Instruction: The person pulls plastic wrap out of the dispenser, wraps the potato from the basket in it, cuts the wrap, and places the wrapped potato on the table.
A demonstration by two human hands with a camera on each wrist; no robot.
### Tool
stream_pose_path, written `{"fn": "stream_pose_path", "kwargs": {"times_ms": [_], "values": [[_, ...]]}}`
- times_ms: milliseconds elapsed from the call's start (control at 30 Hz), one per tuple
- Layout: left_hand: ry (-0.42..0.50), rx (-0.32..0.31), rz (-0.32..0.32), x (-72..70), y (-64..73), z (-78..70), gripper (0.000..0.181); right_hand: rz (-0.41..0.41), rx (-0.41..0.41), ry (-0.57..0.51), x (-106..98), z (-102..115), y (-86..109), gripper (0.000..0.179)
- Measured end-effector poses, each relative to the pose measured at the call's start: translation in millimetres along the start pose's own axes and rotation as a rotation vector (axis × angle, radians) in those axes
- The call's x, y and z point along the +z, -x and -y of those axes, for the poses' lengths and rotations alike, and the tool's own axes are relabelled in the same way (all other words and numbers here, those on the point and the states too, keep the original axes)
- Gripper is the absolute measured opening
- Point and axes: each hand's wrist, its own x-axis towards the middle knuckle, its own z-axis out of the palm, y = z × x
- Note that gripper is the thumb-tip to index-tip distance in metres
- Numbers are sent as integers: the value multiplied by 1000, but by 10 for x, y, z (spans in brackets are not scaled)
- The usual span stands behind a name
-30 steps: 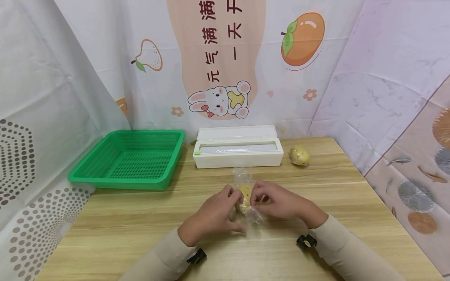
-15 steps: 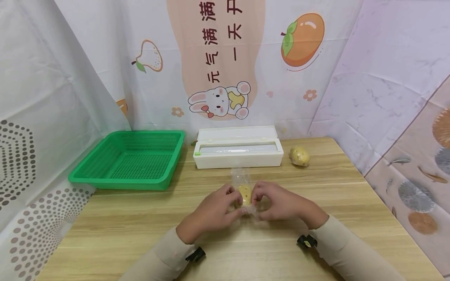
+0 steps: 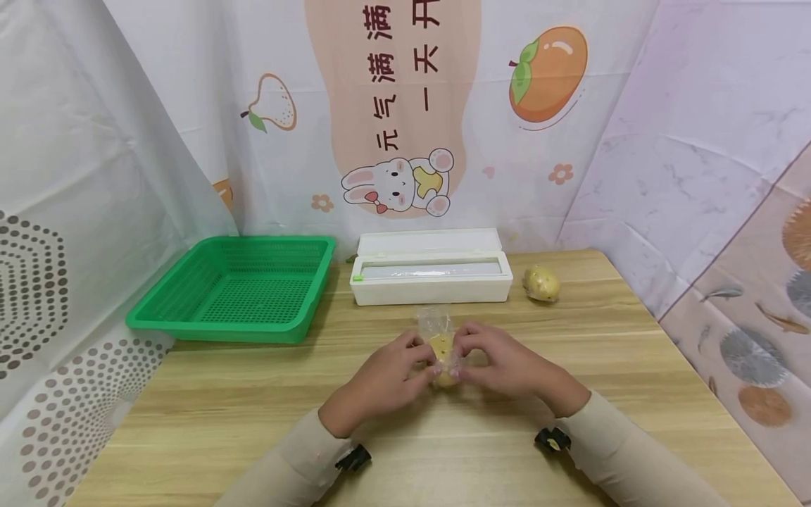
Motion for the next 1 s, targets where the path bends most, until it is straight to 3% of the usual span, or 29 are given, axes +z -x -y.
{"fn": "stream_pose_path", "kwargs": {"times_ms": [433,767,1000], "values": [[5,-22,-48,26,-24,18,22,-60,43,-57,20,1,-21,12],[25,-74,-93,44,-47,21,24,-100,214,-79,38,61,-47,13],[80,-144,-95,71,-44,28,27,-157,301,-146,47,72,-66,29]]}}
